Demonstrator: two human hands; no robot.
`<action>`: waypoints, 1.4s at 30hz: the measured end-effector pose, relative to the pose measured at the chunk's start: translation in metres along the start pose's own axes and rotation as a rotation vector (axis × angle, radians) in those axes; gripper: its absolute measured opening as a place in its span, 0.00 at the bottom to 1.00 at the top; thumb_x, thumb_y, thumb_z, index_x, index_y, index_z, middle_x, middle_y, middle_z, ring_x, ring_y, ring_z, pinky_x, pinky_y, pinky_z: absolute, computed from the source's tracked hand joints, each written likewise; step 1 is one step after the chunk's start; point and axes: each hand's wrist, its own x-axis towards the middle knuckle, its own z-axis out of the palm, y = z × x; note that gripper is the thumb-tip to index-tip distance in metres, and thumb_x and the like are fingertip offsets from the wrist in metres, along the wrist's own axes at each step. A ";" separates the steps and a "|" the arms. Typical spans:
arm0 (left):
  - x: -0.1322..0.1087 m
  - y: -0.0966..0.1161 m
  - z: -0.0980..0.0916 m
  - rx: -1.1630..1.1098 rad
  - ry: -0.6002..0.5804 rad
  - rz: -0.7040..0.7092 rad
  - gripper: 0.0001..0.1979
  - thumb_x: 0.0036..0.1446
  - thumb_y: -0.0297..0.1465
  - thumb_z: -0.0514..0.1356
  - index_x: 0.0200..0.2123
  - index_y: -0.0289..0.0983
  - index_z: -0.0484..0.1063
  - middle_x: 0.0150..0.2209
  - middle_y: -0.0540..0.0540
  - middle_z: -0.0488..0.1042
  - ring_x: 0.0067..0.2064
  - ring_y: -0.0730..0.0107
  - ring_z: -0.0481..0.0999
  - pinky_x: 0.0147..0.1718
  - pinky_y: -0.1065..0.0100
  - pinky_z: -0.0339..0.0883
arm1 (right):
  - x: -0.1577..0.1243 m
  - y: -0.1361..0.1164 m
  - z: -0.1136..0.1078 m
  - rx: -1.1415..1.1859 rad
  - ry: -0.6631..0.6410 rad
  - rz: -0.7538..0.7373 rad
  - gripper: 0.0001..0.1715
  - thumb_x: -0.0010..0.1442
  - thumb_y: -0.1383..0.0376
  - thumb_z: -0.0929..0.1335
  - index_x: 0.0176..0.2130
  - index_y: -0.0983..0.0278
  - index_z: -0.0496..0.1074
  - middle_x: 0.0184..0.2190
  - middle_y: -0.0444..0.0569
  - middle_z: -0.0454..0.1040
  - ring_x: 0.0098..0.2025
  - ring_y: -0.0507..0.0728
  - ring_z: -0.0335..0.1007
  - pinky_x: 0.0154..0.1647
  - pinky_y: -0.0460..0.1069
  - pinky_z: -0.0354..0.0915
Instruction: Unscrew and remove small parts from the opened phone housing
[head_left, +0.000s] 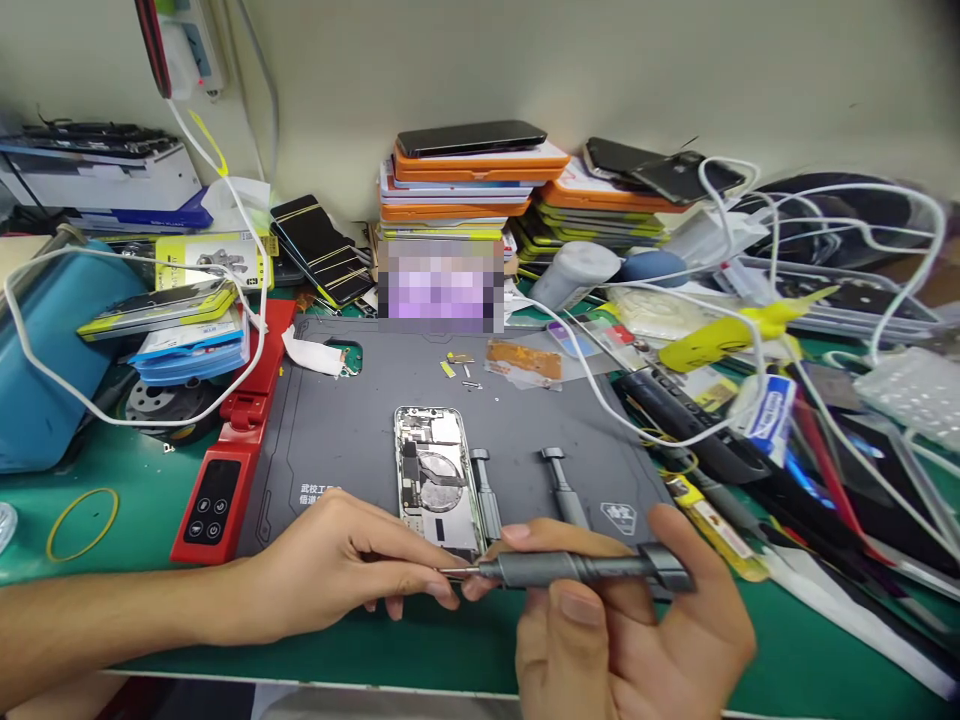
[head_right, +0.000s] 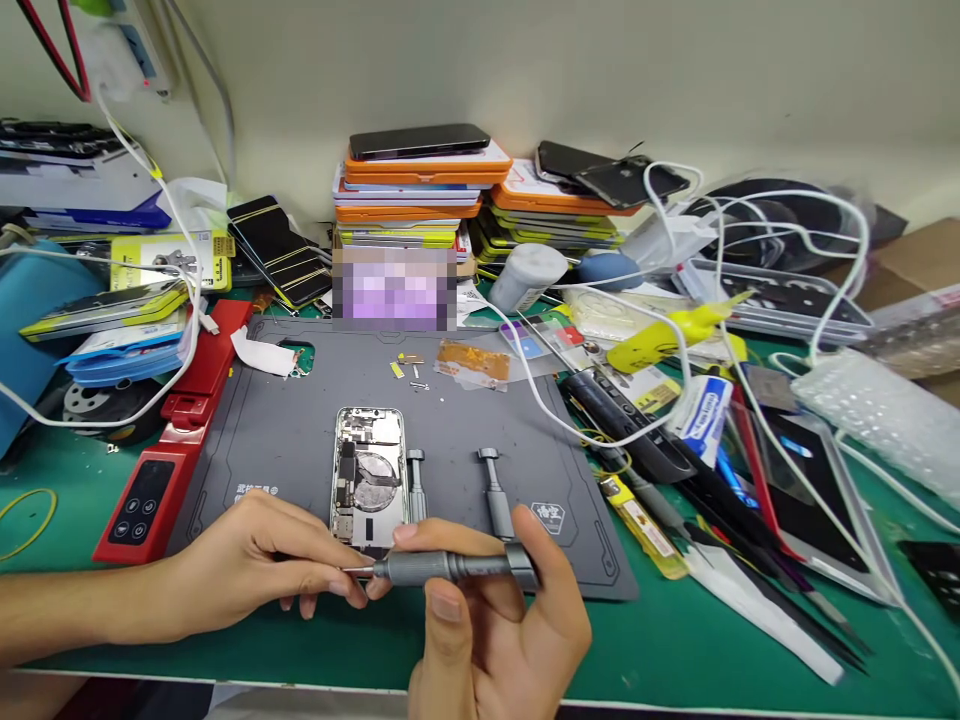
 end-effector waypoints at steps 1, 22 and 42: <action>0.000 0.000 0.000 -0.002 -0.001 -0.013 0.09 0.69 0.33 0.70 0.51 0.45 0.89 0.44 0.47 0.89 0.31 0.77 0.80 0.31 0.80 0.77 | -0.001 0.001 -0.001 0.009 -0.010 0.001 0.30 0.74 0.67 0.70 0.70 0.55 0.65 0.40 0.50 0.85 0.41 0.61 0.85 0.31 0.52 0.81; 0.000 -0.003 0.000 -0.077 -0.017 0.086 0.11 0.69 0.27 0.70 0.52 0.42 0.88 0.46 0.44 0.89 0.38 0.69 0.88 0.39 0.74 0.84 | 0.006 -0.004 -0.006 0.107 -0.113 0.188 0.26 0.78 0.62 0.65 0.71 0.47 0.63 0.41 0.48 0.82 0.35 0.59 0.83 0.38 0.59 0.84; -0.002 -0.003 -0.001 -0.057 -0.034 0.095 0.10 0.70 0.29 0.69 0.52 0.43 0.88 0.47 0.43 0.89 0.36 0.70 0.88 0.38 0.75 0.84 | 0.010 0.003 -0.012 0.185 -0.193 0.296 0.28 0.79 0.59 0.64 0.73 0.46 0.61 0.42 0.49 0.82 0.31 0.57 0.79 0.29 0.52 0.79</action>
